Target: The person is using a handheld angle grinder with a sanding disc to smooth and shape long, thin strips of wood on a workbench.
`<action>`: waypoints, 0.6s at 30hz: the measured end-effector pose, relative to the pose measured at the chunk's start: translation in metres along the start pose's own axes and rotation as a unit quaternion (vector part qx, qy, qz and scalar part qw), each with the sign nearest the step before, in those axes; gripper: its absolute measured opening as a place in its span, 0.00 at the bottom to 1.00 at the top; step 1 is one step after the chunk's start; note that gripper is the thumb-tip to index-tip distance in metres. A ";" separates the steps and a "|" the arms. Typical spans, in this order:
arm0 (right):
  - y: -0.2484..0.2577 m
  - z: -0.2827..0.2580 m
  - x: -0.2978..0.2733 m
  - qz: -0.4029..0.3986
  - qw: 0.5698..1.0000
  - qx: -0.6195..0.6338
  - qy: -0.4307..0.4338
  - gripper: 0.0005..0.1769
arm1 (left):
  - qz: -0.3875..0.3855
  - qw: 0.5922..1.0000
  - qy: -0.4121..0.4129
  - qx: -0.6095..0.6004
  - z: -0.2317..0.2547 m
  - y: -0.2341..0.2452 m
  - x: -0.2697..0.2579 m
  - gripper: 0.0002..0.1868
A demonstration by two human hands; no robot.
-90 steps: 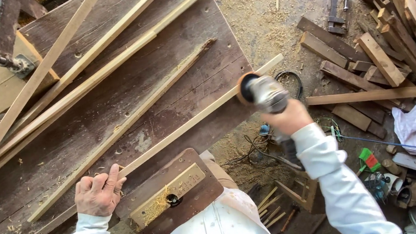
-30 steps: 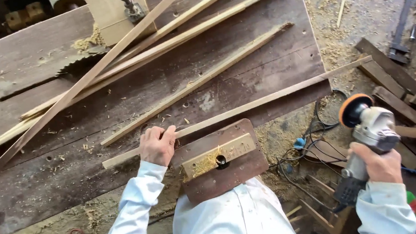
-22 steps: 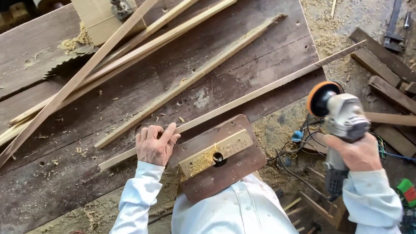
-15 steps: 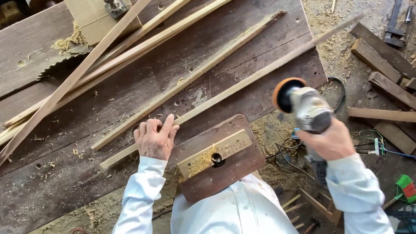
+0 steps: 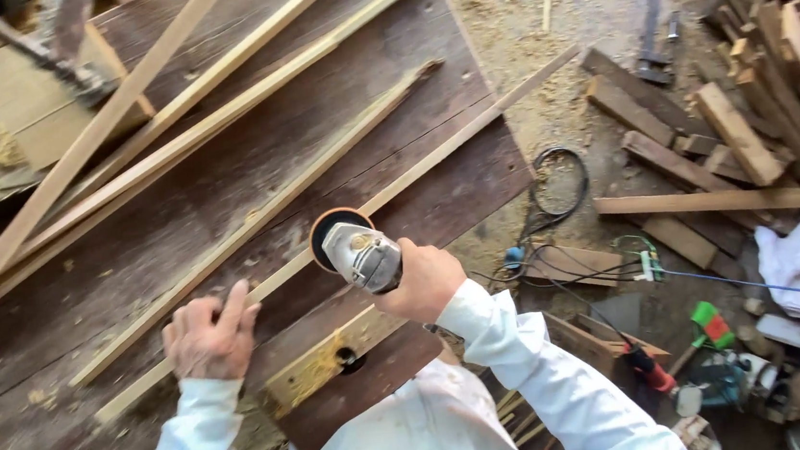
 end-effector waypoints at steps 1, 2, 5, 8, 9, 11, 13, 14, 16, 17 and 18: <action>0.005 0.011 0.001 -0.004 1.000 0.016 -0.024 0.39 | -0.006 1.000 0.007 0.001 -0.004 -0.004 -0.004 0.17; 0.010 0.020 0.003 -0.010 0.998 0.031 -0.045 0.41 | -0.013 1.000 0.015 0.005 -0.009 -0.006 -0.009 0.17; 0.047 0.052 0.002 -0.013 0.992 0.120 -0.039 0.30 | -0.060 0.997 0.035 0.032 -0.006 -0.005 -0.007 0.21; 0.092 0.076 -0.005 -0.034 0.974 0.193 -0.117 0.18 | -0.059 0.997 0.034 0.027 -0.006 -0.004 -0.007 0.19; 0.102 0.083 -0.003 -0.034 0.974 0.193 -0.118 0.18 | -0.059 0.997 0.034 0.026 -0.008 -0.006 -0.010 0.19; 0.120 0.108 -0.001 -0.021 0.944 0.271 -0.188 0.21 | -0.069 0.996 0.041 0.041 -0.013 -0.011 -0.017 0.21; 0.127 0.144 0.019 0.009 0.945 0.258 -0.200 0.20 | -0.065 0.996 0.036 0.041 -0.011 -0.010 -0.015 0.21; 0.132 0.164 0.028 0.041 0.945 0.245 -0.212 0.19 | -0.060 0.997 0.031 0.041 -0.011 -0.009 -0.014 0.21; 0.139 0.195 0.045 0.048 0.940 0.256 -0.221 0.22 | -0.064 0.997 0.027 0.044 -0.012 -0.011 -0.016 0.21; 0.143 0.211 0.052 0.056 0.935 0.266 -0.230 0.25 | -0.067 0.996 0.023 0.047 -0.012 -0.011 -0.018 0.21; 0.148 0.218 0.057 0.056 0.935 0.266 -0.229 0.25 | -0.067 0.996 0.023 0.048 -0.012 -0.012 -0.019 0.21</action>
Point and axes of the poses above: each hand's wrist, its own x-axis towards the middle knuckle, its own y-axis out of the back of the hand, z = x × y, the point moved 8 cm from there along x, towards the middle knuckle, and after that the axes turned 6 degrees about -x, right-handed, at the moved point
